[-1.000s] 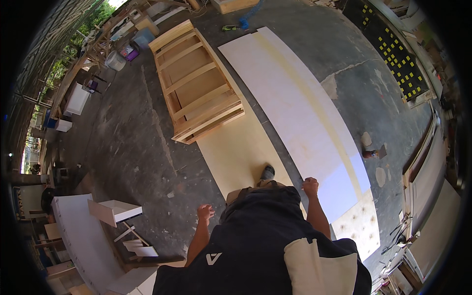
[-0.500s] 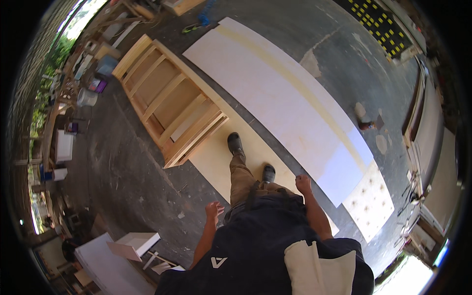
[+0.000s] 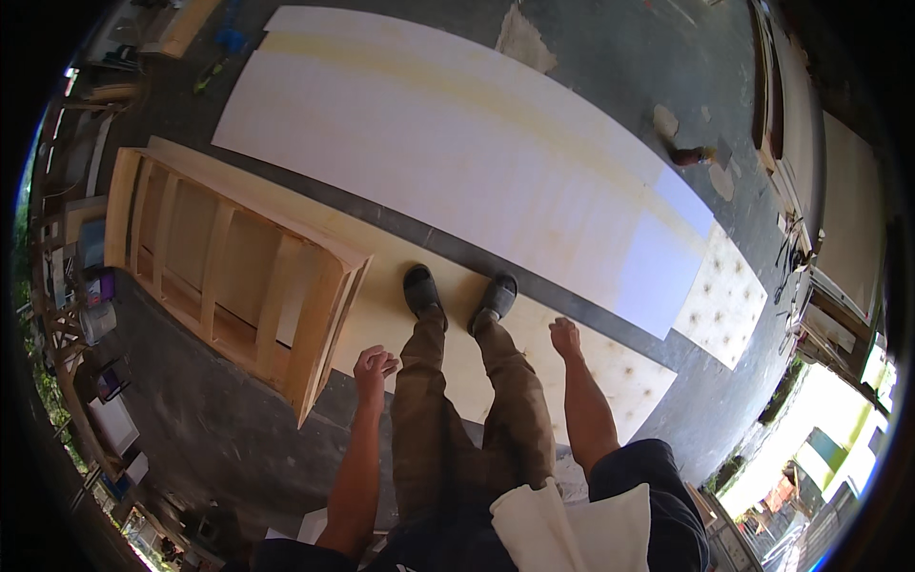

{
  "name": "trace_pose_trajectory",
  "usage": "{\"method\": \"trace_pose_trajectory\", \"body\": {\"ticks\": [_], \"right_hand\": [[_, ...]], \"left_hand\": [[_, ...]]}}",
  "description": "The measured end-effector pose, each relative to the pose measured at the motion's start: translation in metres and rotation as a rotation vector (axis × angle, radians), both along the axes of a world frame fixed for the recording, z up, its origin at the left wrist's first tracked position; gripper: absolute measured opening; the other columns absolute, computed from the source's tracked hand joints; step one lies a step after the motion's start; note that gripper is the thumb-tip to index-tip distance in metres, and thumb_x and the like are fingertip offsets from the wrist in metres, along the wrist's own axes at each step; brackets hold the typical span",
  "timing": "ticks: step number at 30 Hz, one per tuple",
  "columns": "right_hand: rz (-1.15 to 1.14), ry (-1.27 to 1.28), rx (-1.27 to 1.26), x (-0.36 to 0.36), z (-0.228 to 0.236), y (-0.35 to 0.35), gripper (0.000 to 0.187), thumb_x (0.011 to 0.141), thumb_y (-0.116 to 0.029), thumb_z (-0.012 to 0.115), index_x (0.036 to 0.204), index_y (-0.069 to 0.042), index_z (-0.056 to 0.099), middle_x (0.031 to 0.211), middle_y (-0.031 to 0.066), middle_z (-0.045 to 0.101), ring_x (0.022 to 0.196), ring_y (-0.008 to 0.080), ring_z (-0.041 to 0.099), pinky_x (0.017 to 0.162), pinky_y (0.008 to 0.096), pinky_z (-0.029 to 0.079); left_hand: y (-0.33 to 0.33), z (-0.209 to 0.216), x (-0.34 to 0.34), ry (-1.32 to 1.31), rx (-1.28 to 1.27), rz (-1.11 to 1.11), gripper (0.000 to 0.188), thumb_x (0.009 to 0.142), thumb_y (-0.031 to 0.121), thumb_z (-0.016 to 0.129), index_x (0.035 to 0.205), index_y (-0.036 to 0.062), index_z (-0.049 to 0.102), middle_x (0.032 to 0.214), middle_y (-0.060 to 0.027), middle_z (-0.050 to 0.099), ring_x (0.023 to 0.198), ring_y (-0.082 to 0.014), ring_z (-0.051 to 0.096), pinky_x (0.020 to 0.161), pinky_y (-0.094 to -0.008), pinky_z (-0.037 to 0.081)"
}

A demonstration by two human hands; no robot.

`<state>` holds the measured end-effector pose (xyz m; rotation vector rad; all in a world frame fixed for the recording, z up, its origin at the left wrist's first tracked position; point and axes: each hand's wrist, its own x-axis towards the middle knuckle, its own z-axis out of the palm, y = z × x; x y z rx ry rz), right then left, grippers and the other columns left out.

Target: The person applies an orange adhesive to a white board using a scraper. They spread the glue along the board's surface and then pour more adhesive from a bottle onto the scraper to continue the application.

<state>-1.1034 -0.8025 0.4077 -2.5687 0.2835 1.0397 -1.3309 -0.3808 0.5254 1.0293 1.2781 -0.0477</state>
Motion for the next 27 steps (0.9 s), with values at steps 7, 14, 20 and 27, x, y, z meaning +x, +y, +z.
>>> {"method": "trace_pose_trajectory", "body": {"ticks": [7,14,20,27], "right_hand": [[0.052,-0.113,0.028,0.1,-0.242,-0.019,0.059,0.098,-0.043,0.066,0.142,-0.004,0.061,0.141,0.0292,0.062,0.133,0.047,0.057,0.112,0.0503,0.047],[0.033,-0.177,-0.085,0.199,-0.373,-0.028,0.086,0.098,-0.049,0.061,0.159,0.005,0.034,0.166,0.0344,0.027,0.154,0.0485,0.031,0.125,0.0508,0.033],[-0.113,-0.299,-0.177,0.171,-0.408,0.049,0.099,0.096,-0.051,0.057,0.162,0.01,0.017,0.172,0.0312,0.008,0.154,0.0608,0.011,0.123,0.0633,0.027],[0.043,-0.223,-0.101,0.12,-0.373,0.152,0.104,0.094,-0.053,0.066,0.164,0.007,0.018,0.171,0.035,0.005,0.155,0.0616,0.003,0.124,0.0671,0.019]], "left_hand": [[-0.054,-0.169,0.052,0.17,-0.175,-0.288,0.028,0.102,0.014,0.067,0.126,-0.0006,0.063,0.108,-0.0108,0.073,0.091,-0.0194,0.074,0.081,-0.0317,0.059],[-0.122,-0.229,0.085,0.186,-0.212,-0.573,0.03,0.1,0.01,0.069,0.128,-0.0003,0.062,0.106,-0.0073,0.072,0.095,-0.0114,0.068,0.083,-0.0266,0.054],[-0.144,-0.23,0.107,0.085,-0.383,-0.486,0.027,0.101,0.006,0.067,0.127,0.0008,0.062,0.107,-0.0048,0.069,0.096,-0.009,0.065,0.082,-0.0235,0.051],[-0.133,-0.251,0.094,0.151,-0.34,-0.439,0.03,0.103,0.015,0.067,0.129,-0.0004,0.062,0.109,-0.0083,0.07,0.101,-0.0185,0.071,0.092,-0.033,0.056]]}}
